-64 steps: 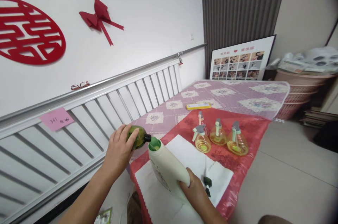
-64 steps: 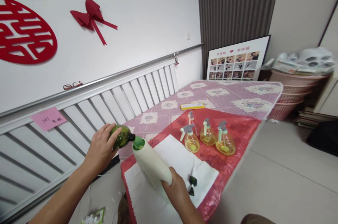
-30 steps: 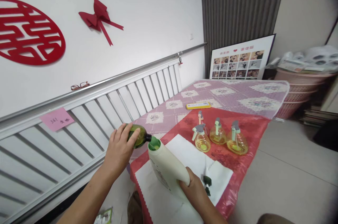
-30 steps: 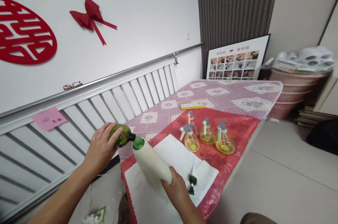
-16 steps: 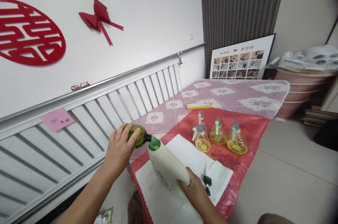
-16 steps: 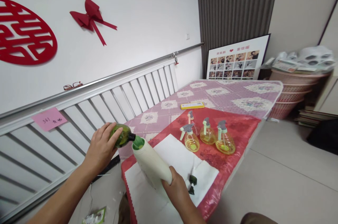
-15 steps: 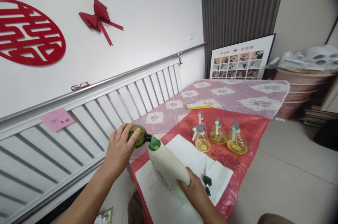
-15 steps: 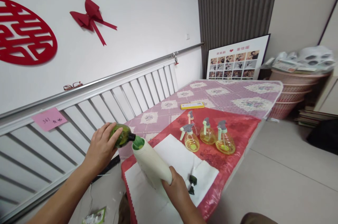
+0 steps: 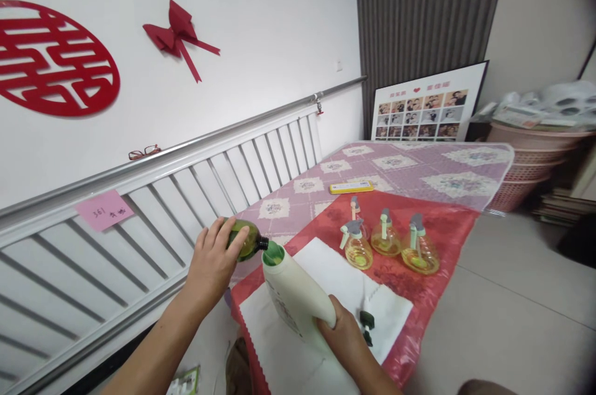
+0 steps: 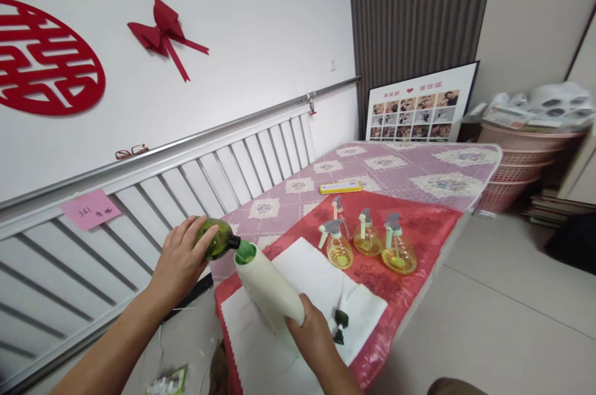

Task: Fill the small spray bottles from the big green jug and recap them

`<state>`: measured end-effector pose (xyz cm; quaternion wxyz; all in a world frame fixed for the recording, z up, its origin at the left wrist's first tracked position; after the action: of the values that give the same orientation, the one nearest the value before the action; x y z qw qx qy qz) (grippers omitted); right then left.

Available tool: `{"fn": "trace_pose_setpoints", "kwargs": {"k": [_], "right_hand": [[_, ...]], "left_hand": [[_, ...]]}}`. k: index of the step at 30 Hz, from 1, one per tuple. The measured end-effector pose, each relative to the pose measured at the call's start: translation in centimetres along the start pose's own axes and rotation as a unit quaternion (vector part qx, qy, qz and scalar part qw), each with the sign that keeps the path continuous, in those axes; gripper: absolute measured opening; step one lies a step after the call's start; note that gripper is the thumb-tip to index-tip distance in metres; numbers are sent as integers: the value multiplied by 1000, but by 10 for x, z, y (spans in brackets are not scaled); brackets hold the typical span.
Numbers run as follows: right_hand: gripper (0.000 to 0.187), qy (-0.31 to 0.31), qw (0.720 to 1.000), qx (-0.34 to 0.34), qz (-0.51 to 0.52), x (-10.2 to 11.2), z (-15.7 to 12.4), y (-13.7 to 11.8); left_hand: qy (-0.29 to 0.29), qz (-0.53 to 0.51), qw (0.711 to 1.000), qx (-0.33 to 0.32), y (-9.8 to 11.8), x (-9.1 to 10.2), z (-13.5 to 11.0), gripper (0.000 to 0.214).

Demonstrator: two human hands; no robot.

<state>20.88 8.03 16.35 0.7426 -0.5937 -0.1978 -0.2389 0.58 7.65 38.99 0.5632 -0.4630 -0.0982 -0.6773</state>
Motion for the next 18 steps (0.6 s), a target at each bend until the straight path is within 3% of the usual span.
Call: {"fn": "trace_pose_setpoints", "kwargs": {"k": [18], "right_hand": [[5,-1,1000,0,11,0,1,-1]], "left_hand": [[7,-5,1000,-2,0,1,1,50]]}}
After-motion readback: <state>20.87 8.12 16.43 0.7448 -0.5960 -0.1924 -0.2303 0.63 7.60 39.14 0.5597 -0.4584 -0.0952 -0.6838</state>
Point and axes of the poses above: each hand's wrist, its own z-axis towards the middle knuckle, its own x-axis out of the back of the hand, y = z × x, the point moved 8 cm from there along z, towards the middle knuckle, and after that the axes turned 13 degrees about -z, right-handed, at the moved point
